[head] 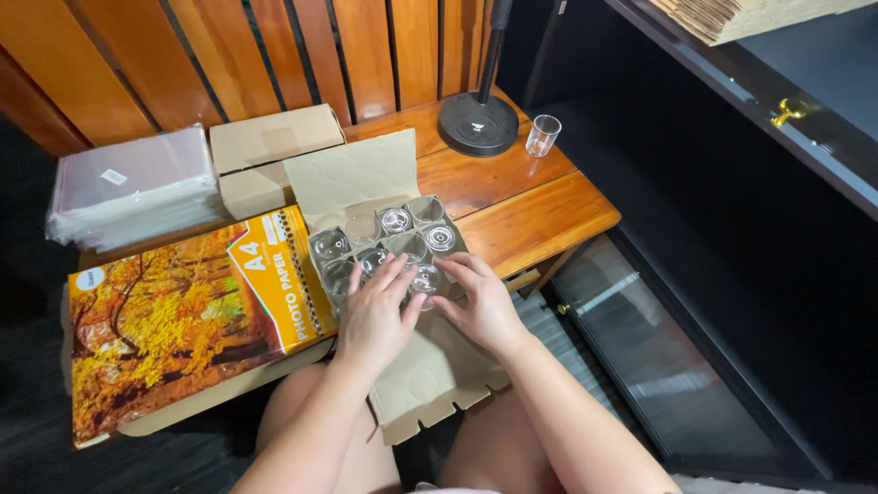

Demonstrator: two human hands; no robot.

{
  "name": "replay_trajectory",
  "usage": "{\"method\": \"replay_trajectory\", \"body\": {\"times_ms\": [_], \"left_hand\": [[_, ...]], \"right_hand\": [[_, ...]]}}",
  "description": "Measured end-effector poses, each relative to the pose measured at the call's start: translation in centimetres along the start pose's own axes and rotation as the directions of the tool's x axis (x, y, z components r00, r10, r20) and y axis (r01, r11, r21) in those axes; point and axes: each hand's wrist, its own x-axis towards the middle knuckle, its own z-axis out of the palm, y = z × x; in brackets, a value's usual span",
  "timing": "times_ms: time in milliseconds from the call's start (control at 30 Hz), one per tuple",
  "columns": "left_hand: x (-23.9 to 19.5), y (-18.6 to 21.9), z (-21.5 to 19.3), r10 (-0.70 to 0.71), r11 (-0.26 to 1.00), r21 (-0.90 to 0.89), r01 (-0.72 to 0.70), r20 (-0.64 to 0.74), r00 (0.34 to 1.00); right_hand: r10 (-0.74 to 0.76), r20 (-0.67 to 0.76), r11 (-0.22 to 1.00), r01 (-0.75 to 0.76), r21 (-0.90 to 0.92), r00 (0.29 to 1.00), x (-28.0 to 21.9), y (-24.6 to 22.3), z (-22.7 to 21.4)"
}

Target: The person opens a cardboard box containing small clear glasses and removes them one by one, placing them on a wooden bench beside them. The task continues until all glasses are removed from the box.

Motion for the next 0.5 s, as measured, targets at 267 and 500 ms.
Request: {"method": "replay_trajectory", "body": {"times_ms": [267,500], "left_hand": [[-0.1,-2.1,2.6,0.084,0.996,-0.006,-0.085,-0.11,0.99],[-0.2,-3.4,4.4,0.142,0.99,0.029,-0.139,-0.218,0.966]], "right_hand": [[-0.002,0.002,0.999,0.002,-0.036,1.0,-0.4,0.1,0.9],[-0.028,0.005,0.998,0.028,-0.056,1.0,0.0,0.3,0.9]]}}
